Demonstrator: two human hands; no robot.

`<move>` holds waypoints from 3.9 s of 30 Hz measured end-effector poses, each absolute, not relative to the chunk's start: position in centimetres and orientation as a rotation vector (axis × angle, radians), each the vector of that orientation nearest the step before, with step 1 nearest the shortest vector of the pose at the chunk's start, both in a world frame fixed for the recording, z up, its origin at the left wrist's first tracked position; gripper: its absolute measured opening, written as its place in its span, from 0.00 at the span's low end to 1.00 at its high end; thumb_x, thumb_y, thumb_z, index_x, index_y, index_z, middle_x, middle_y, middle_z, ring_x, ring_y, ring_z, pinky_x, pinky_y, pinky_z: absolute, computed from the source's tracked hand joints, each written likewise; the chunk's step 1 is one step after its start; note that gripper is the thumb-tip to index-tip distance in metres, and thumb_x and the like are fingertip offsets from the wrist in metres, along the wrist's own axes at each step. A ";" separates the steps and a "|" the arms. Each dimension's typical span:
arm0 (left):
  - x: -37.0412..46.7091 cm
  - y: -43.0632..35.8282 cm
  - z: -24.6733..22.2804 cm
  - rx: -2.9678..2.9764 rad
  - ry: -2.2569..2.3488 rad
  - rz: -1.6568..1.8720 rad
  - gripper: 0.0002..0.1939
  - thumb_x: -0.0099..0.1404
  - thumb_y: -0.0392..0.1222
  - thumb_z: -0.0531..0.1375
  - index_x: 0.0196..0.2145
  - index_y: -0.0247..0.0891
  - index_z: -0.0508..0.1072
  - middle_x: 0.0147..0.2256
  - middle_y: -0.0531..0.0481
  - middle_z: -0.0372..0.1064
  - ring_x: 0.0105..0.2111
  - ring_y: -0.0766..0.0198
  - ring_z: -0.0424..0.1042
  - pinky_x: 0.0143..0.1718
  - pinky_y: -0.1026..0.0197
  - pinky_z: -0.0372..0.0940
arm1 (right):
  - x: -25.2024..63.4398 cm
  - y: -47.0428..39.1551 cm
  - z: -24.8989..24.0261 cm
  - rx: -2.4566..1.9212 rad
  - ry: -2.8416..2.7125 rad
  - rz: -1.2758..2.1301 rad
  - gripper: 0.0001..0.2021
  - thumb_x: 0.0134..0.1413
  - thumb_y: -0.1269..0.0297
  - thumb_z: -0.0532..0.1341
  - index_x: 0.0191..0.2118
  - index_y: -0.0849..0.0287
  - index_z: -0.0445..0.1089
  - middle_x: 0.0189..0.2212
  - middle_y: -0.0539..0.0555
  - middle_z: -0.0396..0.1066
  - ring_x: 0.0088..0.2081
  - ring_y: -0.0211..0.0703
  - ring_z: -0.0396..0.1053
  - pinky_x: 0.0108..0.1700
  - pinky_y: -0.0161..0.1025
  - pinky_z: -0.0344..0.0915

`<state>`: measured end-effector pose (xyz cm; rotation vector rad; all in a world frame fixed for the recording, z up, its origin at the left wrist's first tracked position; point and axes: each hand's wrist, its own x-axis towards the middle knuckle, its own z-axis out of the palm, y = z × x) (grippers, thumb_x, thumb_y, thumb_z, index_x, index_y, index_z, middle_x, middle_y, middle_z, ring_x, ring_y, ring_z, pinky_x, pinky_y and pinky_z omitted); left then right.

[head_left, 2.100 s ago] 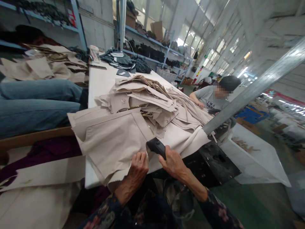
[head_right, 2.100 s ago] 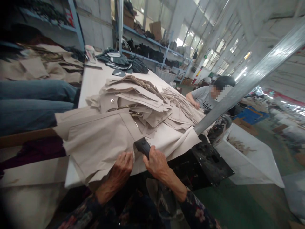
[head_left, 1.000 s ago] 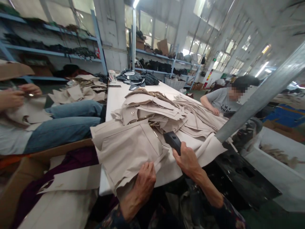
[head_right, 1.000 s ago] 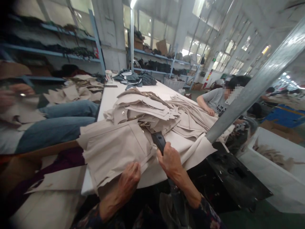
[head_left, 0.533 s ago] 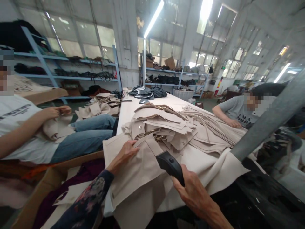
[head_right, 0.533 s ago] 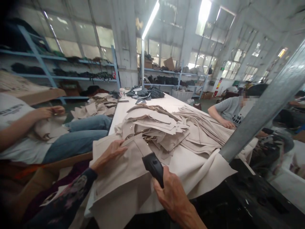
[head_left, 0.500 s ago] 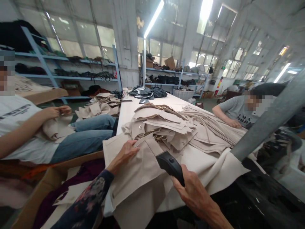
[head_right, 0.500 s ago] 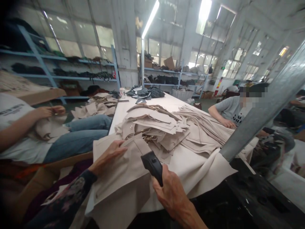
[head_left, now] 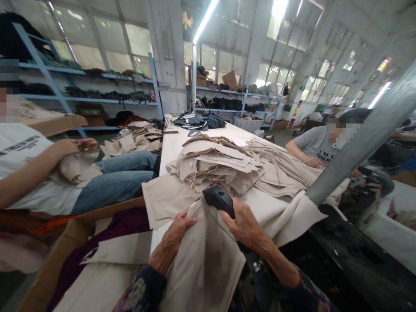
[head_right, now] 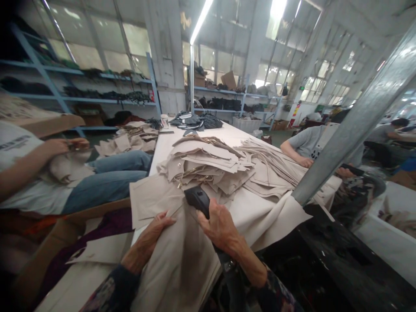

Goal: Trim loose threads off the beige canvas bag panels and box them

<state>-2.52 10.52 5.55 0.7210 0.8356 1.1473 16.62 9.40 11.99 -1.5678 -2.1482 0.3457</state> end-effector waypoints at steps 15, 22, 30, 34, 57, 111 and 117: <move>0.7 7.3 6.4 0.921 0.839 1.200 0.16 0.48 0.34 0.60 0.38 0.33 0.75 0.22 0.53 0.71 0.20 0.65 0.68 0.24 0.65 0.62 | 18.2 4.9 13.0 -1.586 -2.257 0.354 0.10 0.56 0.61 0.52 0.39 0.63 0.61 0.27 0.57 0.70 0.29 0.44 0.68 0.30 0.35 0.55; 0.0 6.9 4.0 0.786 0.807 1.216 0.20 0.48 0.34 0.61 0.42 0.33 0.72 0.22 0.52 0.72 0.18 0.67 0.67 0.20 0.66 0.61 | 20.4 5.9 12.4 -1.741 -2.124 0.190 0.10 0.57 0.62 0.52 0.38 0.65 0.61 0.26 0.60 0.70 0.28 0.46 0.67 0.29 0.36 0.54; 1.0 6.6 4.8 0.873 0.770 1.169 0.17 0.49 0.33 0.60 0.39 0.32 0.73 0.23 0.51 0.72 0.19 0.66 0.68 0.23 0.65 0.62 | 19.7 3.7 12.1 -1.562 -2.236 0.348 0.09 0.56 0.62 0.52 0.39 0.64 0.60 0.27 0.58 0.70 0.30 0.45 0.67 0.30 0.36 0.55; 0.5 6.4 6.1 0.934 0.827 1.133 0.18 0.48 0.33 0.59 0.40 0.32 0.74 0.22 0.51 0.72 0.18 0.67 0.67 0.19 0.68 0.59 | 19.4 5.0 13.3 -1.655 -2.141 0.271 0.11 0.56 0.62 0.52 0.39 0.65 0.61 0.27 0.59 0.70 0.28 0.46 0.67 0.29 0.36 0.54; -1.0 7.7 6.6 0.864 0.833 1.119 0.20 0.45 0.36 0.63 0.39 0.33 0.74 0.24 0.49 0.73 0.20 0.66 0.69 0.22 0.66 0.62 | 21.9 3.4 13.4 -1.514 -2.427 0.303 0.09 0.55 0.62 0.54 0.37 0.63 0.62 0.28 0.58 0.70 0.31 0.46 0.68 0.32 0.36 0.56; -2.2 10.0 -2.2 2.520 1.781 0.875 0.22 0.61 0.28 0.47 0.52 0.30 0.64 0.47 0.37 0.66 0.51 0.51 0.61 0.52 0.50 0.59 | 20.5 4.9 7.9 -1.836 -2.309 0.339 0.07 0.56 0.63 0.53 0.35 0.63 0.61 0.24 0.56 0.70 0.27 0.45 0.69 0.29 0.35 0.56; -2.2 9.8 -2.1 2.491 1.771 0.893 0.22 0.61 0.28 0.46 0.52 0.30 0.64 0.48 0.37 0.65 0.51 0.51 0.61 0.53 0.49 0.58 | 17.1 7.5 7.4 -1.908 -2.399 0.172 0.09 0.57 0.63 0.52 0.38 0.64 0.61 0.30 0.61 0.72 0.30 0.49 0.72 0.30 0.37 0.58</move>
